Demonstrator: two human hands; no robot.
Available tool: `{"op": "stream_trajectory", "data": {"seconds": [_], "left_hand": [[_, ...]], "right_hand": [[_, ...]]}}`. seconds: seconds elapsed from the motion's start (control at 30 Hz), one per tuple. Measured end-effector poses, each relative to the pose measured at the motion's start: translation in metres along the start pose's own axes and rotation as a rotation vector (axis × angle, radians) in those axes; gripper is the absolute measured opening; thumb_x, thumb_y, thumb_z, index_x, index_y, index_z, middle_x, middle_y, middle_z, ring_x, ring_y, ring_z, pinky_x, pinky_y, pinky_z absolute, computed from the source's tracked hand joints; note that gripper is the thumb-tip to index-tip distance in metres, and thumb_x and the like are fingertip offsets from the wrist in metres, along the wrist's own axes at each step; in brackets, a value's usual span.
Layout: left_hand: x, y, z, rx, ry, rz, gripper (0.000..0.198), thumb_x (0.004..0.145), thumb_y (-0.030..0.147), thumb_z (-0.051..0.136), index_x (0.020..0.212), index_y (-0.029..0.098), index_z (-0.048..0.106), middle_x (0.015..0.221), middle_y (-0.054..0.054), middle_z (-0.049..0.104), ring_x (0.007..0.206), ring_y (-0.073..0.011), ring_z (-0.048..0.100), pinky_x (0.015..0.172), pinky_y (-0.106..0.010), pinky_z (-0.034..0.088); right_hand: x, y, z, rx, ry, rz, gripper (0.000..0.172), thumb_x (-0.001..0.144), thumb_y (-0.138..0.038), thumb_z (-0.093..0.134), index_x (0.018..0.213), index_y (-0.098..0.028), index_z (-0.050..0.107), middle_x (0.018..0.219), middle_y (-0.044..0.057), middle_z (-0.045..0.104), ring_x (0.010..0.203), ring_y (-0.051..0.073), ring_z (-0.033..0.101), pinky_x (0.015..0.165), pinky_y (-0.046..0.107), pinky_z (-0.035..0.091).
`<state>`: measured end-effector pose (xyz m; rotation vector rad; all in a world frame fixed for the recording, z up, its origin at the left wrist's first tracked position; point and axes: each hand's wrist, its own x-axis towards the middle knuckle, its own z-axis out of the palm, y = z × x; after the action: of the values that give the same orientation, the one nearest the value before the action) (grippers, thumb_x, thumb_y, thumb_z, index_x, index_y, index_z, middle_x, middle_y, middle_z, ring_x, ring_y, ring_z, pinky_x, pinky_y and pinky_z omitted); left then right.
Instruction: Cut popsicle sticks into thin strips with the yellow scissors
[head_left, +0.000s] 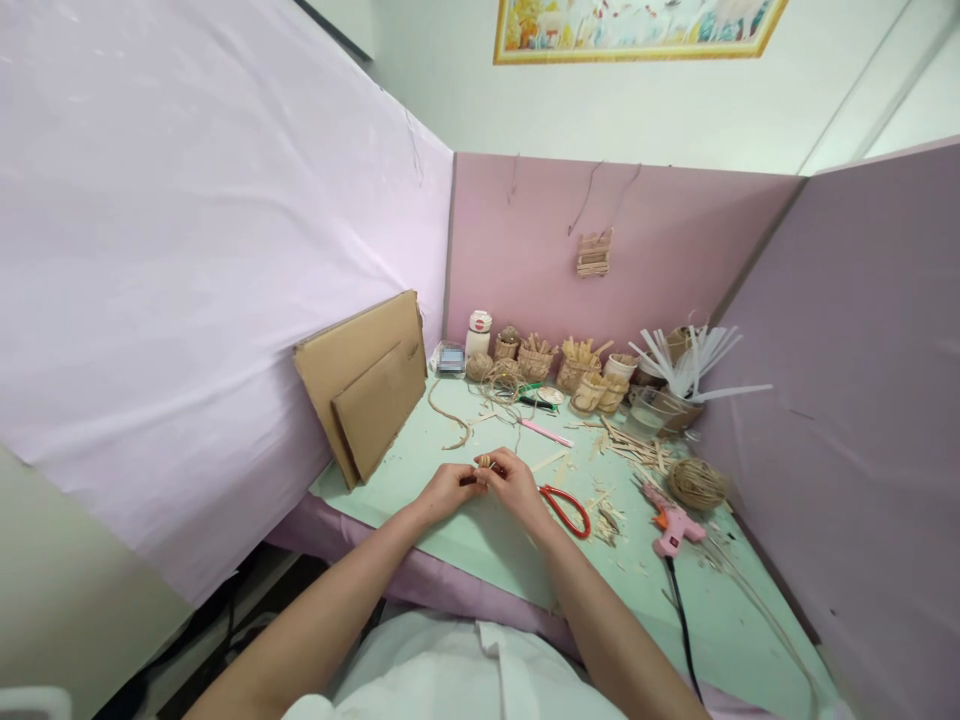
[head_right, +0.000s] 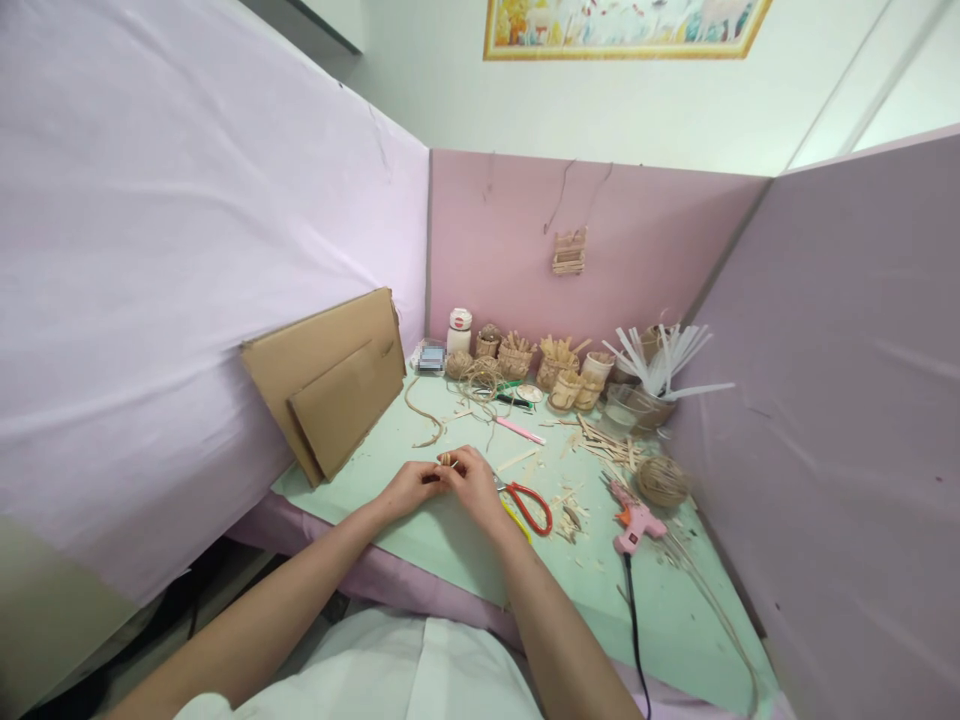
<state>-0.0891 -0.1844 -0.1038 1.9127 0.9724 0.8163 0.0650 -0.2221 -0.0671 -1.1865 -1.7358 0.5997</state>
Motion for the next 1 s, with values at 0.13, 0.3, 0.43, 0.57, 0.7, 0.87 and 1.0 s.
{"op": "stream_trajectory", "data": {"seconds": [0.13, 0.3, 0.43, 0.57, 0.7, 0.87, 1.0], "left_hand": [[0.0, -0.001, 0.0, -0.003, -0.011, 0.016, 0.019, 0.071, 0.029, 0.06, 0.075, 0.012, 0.068, 0.066, 0.002, 0.058, 0.064, -0.0118, 0.046, 0.061, -0.022, 0.036], [0.0, 0.001, 0.001, -0.002, 0.011, 0.029, 0.014, 0.07, 0.024, 0.06, 0.075, 0.013, 0.067, 0.064, 0.003, 0.055, 0.062, -0.0108, 0.045, 0.059, -0.021, 0.035], [-0.001, 0.003, 0.001, 0.001, 0.029, 0.034, 0.012, 0.069, 0.023, 0.06, 0.073, 0.013, 0.066, 0.063, 0.003, 0.055, 0.062, -0.0106, 0.045, 0.058, -0.02, 0.035], [-0.004, 0.007, 0.001, 0.004, 0.051, 0.039, 0.014, 0.072, 0.023, 0.058, 0.073, 0.013, 0.068, 0.064, 0.003, 0.058, 0.062, -0.0105, 0.047, 0.059, -0.021, 0.035], [-0.006, 0.01, -0.001, 0.013, 0.083, 0.045, 0.016, 0.074, 0.026, 0.058, 0.076, 0.015, 0.07, 0.065, 0.002, 0.06, 0.063, -0.0111, 0.048, 0.061, -0.021, 0.037], [-0.006, 0.012, -0.001, 0.008, 0.102, 0.048, 0.015, 0.07, 0.026, 0.062, 0.078, 0.016, 0.069, 0.075, -0.001, 0.064, 0.076, -0.0147, 0.054, 0.072, -0.024, 0.041], [-0.005, 0.011, 0.003, -0.058, 0.055, 0.028, 0.02, 0.072, 0.027, 0.058, 0.084, 0.014, 0.068, 0.08, -0.001, 0.066, 0.076, -0.0155, 0.057, 0.07, -0.024, 0.043]], "right_hand": [[0.0, 0.002, 0.0, 0.015, 0.002, -0.002, 0.017, 0.087, -0.03, 0.06, 0.081, -0.015, 0.063, 0.08, 0.0, 0.059, 0.075, 0.014, 0.056, 0.071, 0.032, 0.047], [-0.001, 0.0, 0.0, 0.037, 0.006, -0.004, 0.013, 0.085, -0.026, 0.061, 0.079, -0.015, 0.064, 0.079, 0.0, 0.059, 0.073, 0.014, 0.056, 0.07, 0.03, 0.046], [-0.003, -0.001, -0.001, 0.053, 0.023, 0.0, 0.011, 0.084, -0.025, 0.06, 0.08, -0.015, 0.065, 0.079, 0.0, 0.058, 0.073, 0.014, 0.056, 0.069, 0.03, 0.045], [-0.003, 0.001, 0.0, 0.067, 0.026, 0.002, 0.011, 0.083, -0.025, 0.061, 0.08, -0.015, 0.065, 0.079, 0.0, 0.058, 0.074, 0.014, 0.056, 0.069, 0.03, 0.045], [-0.003, 0.002, 0.0, 0.073, 0.029, -0.007, 0.011, 0.084, -0.025, 0.061, 0.081, -0.015, 0.065, 0.08, 0.0, 0.058, 0.074, 0.014, 0.056, 0.069, 0.03, 0.046], [-0.003, 0.0, -0.002, 0.061, 0.024, -0.012, 0.013, 0.085, -0.027, 0.061, 0.081, -0.015, 0.065, 0.079, 0.0, 0.059, 0.073, 0.014, 0.056, 0.069, 0.03, 0.046], [-0.002, 0.0, -0.003, 0.042, 0.019, -0.017, 0.011, 0.083, -0.025, 0.061, 0.078, -0.016, 0.066, 0.078, 0.0, 0.059, 0.072, 0.014, 0.057, 0.069, 0.03, 0.046]]}}
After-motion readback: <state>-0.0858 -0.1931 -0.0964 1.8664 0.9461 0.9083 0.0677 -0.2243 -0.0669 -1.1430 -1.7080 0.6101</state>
